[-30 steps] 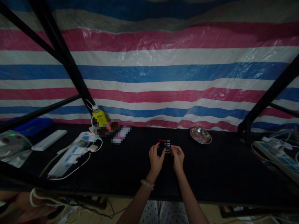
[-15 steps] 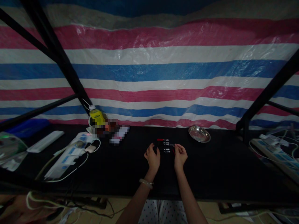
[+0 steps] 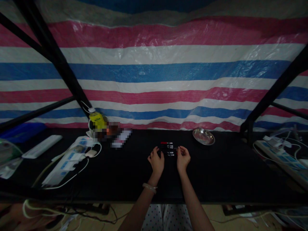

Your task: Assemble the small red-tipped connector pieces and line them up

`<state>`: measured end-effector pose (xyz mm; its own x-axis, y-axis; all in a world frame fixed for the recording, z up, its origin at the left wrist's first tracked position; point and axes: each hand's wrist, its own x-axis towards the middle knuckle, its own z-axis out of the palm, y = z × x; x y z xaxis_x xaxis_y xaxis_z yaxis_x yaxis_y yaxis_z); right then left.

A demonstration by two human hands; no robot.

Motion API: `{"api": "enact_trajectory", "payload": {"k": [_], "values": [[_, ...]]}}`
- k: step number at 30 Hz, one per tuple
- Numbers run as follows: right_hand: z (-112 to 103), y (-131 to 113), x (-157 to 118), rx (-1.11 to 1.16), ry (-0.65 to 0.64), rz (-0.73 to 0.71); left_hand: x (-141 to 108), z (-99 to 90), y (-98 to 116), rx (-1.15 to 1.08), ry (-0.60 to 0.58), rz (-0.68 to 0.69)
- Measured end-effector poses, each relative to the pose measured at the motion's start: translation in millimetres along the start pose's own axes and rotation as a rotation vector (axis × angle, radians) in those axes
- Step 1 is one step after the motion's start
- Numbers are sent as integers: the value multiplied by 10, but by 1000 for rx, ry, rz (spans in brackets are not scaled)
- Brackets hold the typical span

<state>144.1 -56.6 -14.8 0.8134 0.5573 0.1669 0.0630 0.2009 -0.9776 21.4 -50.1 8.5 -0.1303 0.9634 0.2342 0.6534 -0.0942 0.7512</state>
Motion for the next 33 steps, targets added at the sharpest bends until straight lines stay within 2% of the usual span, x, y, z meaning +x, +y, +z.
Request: {"api": "enact_trajectory", "payload": {"k": [6, 14, 17, 23, 33], "values": [[7, 15, 10, 5, -21, 4, 0, -15, 19, 1, -19, -7], [18, -6, 22, -303, -79, -141, 18, 20, 22, 40, -76, 46], [38, 9, 41, -343, -85, -176, 29, 35, 22, 64, -116, 69], [80, 21, 41, -286, -87, -140, 28, 21, 20, 53, -121, 88], [89, -10, 17, -152, -83, -80, 6, -8, 47, -17, -21, 74]]}}
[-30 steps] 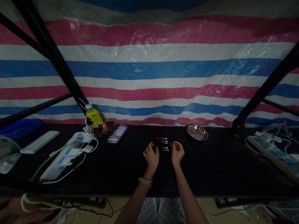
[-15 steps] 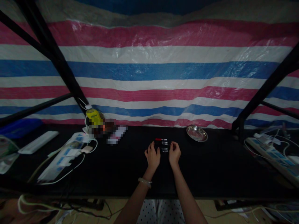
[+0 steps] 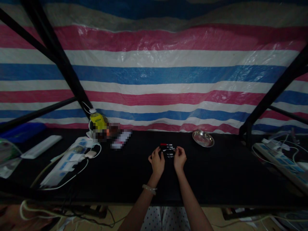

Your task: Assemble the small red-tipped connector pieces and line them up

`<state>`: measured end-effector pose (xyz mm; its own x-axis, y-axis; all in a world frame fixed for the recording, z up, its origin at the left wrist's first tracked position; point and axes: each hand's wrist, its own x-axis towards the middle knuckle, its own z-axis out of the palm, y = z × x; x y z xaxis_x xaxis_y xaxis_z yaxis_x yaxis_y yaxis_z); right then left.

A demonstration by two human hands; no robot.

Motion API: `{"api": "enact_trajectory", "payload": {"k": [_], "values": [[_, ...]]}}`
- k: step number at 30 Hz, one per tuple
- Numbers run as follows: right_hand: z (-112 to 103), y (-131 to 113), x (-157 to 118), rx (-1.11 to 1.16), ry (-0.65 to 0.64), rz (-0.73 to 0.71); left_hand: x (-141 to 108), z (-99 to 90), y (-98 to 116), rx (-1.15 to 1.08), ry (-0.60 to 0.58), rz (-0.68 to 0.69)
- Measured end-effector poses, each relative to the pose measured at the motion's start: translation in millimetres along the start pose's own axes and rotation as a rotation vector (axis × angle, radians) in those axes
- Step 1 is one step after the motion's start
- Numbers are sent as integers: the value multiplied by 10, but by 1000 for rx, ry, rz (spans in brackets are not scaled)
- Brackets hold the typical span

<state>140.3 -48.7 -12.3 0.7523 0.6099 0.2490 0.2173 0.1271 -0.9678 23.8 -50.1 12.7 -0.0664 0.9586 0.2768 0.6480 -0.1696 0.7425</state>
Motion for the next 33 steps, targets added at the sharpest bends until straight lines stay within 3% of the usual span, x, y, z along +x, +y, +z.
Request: {"api": "enact_trajectory", "payload": {"k": [6, 17, 23, 29, 33], "values": [[-26, 48, 100, -110, 90, -72, 2, 9, -10, -19, -28, -7], [47, 86, 123, -77, 6, -69, 10, 4, -12, -40, -43, -8], [44, -37, 40, 91, 27, 8, 37, 31, -94, -134, 53, -38], [62, -159, -73, 264, 4, 34, 60, 84, -216, -357, 193, 32], [52, -276, -149, 314, -17, 54, 55, 85, -236, -342, 235, 16]]}}
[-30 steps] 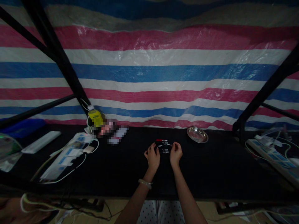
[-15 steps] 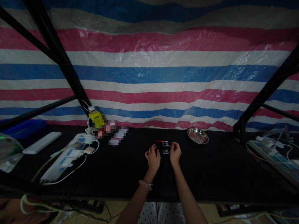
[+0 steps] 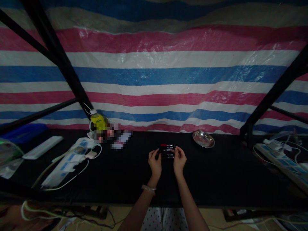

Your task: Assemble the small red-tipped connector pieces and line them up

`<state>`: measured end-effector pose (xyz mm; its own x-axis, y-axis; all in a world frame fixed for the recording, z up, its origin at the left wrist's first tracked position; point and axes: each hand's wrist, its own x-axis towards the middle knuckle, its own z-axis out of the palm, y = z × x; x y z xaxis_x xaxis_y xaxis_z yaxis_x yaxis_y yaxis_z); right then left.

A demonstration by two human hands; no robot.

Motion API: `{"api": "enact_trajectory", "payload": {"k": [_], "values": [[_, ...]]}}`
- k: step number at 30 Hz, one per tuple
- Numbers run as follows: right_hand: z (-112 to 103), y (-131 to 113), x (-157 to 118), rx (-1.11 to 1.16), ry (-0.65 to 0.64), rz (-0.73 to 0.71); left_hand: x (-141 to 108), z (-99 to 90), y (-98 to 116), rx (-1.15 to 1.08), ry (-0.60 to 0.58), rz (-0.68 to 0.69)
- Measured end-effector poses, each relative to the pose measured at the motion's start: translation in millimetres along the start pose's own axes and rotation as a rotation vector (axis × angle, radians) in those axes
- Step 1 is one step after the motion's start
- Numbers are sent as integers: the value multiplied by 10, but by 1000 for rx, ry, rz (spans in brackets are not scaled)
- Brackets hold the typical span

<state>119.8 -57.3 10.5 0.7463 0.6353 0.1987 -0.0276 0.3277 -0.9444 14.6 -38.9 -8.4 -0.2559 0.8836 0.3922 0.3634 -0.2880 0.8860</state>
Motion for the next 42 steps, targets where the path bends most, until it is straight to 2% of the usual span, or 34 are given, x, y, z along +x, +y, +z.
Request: {"api": "enact_trajectory", "payload": {"k": [6, 15, 23, 27, 31, 37, 42], "values": [[26, -206, -65, 31, -49, -6, 1, -5, 33, -13, 7, -18], [45, -292, -30, -81, -41, -164, -6, -13, 37, -27, -21, 24], [45, -360, -56, -203, -190, -294, -9, -12, 69, -73, -38, 41], [69, -411, -25, -230, -237, -282, -8, -23, 105, -136, -69, 60], [88, -440, 26, -229, -347, -287, -6, -27, 125, -192, -100, 98], [106, -495, 123, -242, -416, -287, -11, -36, 146, -160, -132, 135], [71, -536, 232, -279, -469, -266, -13, -51, 132, -76, -159, 50]]}}
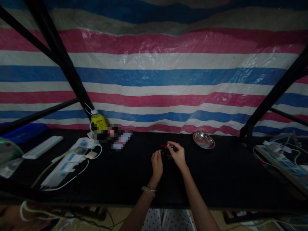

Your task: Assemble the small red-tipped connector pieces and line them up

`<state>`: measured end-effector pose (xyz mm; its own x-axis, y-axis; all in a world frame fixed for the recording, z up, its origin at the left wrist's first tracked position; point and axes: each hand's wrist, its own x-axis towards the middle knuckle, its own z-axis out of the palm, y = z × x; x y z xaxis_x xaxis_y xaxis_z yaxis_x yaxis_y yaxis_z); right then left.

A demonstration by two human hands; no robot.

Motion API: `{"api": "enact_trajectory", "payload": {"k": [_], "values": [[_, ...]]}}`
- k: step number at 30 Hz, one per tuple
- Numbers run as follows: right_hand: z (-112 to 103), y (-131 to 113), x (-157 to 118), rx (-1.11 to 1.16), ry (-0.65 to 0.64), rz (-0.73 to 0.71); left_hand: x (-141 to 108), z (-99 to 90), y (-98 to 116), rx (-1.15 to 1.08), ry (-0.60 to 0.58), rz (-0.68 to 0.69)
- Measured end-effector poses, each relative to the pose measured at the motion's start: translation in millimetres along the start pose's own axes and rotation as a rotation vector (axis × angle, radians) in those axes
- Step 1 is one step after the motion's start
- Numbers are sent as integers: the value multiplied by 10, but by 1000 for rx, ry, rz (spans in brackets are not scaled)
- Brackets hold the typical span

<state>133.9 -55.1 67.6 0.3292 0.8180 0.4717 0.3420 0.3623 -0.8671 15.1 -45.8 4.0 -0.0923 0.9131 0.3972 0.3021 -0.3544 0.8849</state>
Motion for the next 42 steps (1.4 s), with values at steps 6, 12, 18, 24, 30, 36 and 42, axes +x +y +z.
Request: {"api": "enact_trajectory", "payload": {"k": [6, 12, 18, 24, 30, 36, 42], "values": [[-107, 88, 20, 36, -60, 43, 12, -10, 9, 118, -32, -57], [-172, 244, 0, 154, -90, 125, 100, -44, 17, 226, -41, -71], [-227, 414, -3, 50, -105, 116, 307, -136, -14, 339, -101, 40], [-234, 592, -31, -142, -95, 61, 416, -103, -186, 358, -139, -11], [-222, 756, -69, -315, -77, 57, 397, -93, -286, 360, -145, -7], [-215, 803, -83, -340, -86, 69, 402, -88, -339, 381, -113, 19], [-233, 835, -100, -331, -96, 92, 402, -71, -329, 462, -146, 18]]}}
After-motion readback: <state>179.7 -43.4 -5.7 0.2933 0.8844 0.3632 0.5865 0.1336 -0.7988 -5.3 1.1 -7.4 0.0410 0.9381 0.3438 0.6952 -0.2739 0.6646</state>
